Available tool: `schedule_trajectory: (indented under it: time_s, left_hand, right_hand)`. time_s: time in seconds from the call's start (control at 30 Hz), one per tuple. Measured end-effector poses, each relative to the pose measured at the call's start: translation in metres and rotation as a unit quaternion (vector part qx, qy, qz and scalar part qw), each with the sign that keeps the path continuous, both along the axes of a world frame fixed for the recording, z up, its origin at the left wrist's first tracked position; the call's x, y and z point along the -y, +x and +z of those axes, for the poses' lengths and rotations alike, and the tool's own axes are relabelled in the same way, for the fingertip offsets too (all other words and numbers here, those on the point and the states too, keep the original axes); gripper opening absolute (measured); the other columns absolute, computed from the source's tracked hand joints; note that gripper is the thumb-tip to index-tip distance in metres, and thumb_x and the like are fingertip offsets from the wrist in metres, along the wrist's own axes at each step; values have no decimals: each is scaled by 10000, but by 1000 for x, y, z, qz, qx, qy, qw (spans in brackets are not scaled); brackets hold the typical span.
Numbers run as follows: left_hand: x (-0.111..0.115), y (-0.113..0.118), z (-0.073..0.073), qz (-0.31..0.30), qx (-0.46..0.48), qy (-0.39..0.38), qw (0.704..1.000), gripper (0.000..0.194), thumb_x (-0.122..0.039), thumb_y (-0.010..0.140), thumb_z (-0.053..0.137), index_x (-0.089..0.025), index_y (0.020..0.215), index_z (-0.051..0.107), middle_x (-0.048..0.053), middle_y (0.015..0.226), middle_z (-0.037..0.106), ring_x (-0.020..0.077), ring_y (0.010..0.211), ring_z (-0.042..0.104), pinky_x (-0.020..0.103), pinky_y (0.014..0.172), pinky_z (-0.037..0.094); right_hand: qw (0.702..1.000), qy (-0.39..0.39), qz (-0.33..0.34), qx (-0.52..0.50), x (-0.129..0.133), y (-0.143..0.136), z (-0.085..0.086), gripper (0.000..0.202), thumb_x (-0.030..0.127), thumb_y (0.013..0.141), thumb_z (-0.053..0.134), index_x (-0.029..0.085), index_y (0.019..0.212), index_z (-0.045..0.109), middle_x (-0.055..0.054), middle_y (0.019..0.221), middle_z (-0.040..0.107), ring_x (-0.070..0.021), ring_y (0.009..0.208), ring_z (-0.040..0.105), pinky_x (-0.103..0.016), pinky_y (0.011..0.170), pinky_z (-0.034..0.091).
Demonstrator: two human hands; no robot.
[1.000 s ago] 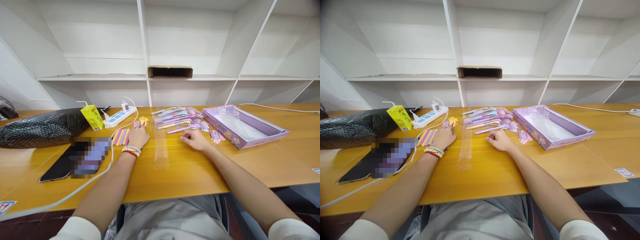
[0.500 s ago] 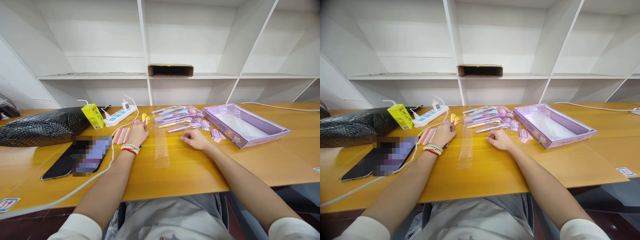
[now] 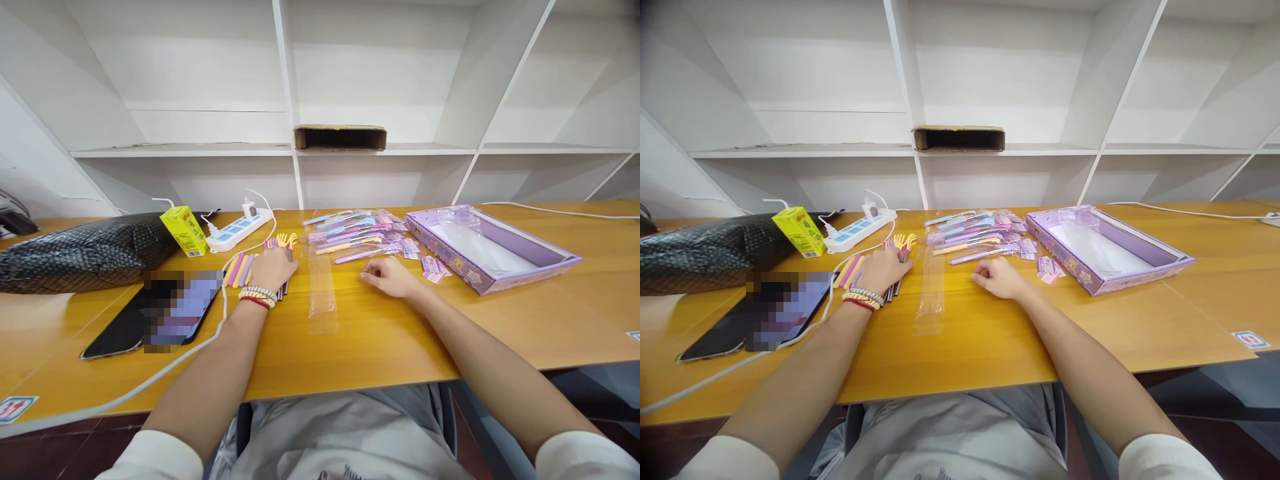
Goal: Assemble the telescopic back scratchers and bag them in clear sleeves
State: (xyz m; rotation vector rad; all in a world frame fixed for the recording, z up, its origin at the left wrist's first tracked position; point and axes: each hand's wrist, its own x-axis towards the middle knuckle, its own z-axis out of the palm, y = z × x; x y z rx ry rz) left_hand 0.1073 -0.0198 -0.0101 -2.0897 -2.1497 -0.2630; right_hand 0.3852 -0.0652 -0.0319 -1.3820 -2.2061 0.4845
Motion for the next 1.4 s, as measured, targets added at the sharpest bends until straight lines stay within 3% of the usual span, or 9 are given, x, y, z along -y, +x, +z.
schedule_trajectory:
  time_s: [0.4, 0.7, 0.93, 1.13, 1.4]
  left_hand:
    - [2, 1, -4, 4, -19, 2, 1000, 419, -328, 784, 439, -107, 1121, 553, 188, 962, 655, 315, 923, 620, 374, 724, 465]
    - [-4, -1, -7, 20, -27, 40, 999, 456, -474, 824, 415, -104, 1046, 560, 185, 913, 651, 325, 899, 622, 383, 724, 469]
    - [-3, 0, -7, 23, -17, 32, 999, 427, -389, 803, 420, -86, 1081, 536, 195, 946, 638, 338, 905, 612, 400, 711, 469]
    - [-6, 1, -14, -4, -38, 56, 998, 386, -279, 763, 463, -61, 1066, 563, 215, 1045, 595, 327, 1008, 557, 383, 813, 442]
    - [-3, 1, -10, -24, -44, 55, 997, 459, -386, 776, 481, -78, 1100, 587, 221, 1123, 539, 350, 1076, 495, 412, 852, 422]
  right_hand:
    - [1000, -7, 8, 1, 0, 0, -1, 206, 345, 809, 541, 170, 787, 646, -29, 682, 650, -112, 562, 530, -233, 551, 362]
    - [1000, -7, 4, 10, 1, 0, 0, 203, 336, 816, 532, 171, 796, 648, -32, 694, 653, -120, 586, 546, -237, 563, 368]
    - [1000, -3, 2, 14, 0, 0, 0, 210, 340, 814, 539, 167, 803, 656, -38, 707, 660, -125, 603, 558, -236, 570, 375]
    - [1000, -1, 3, 25, 1, 0, 1, 210, 334, 820, 530, 162, 808, 650, -31, 715, 660, -116, 610, 556, -224, 573, 374]
    - [999, 0, 2, 36, 2, -1, 3, 221, 339, 825, 525, 155, 817, 647, -29, 714, 658, -111, 606, 547, -222, 570, 370]
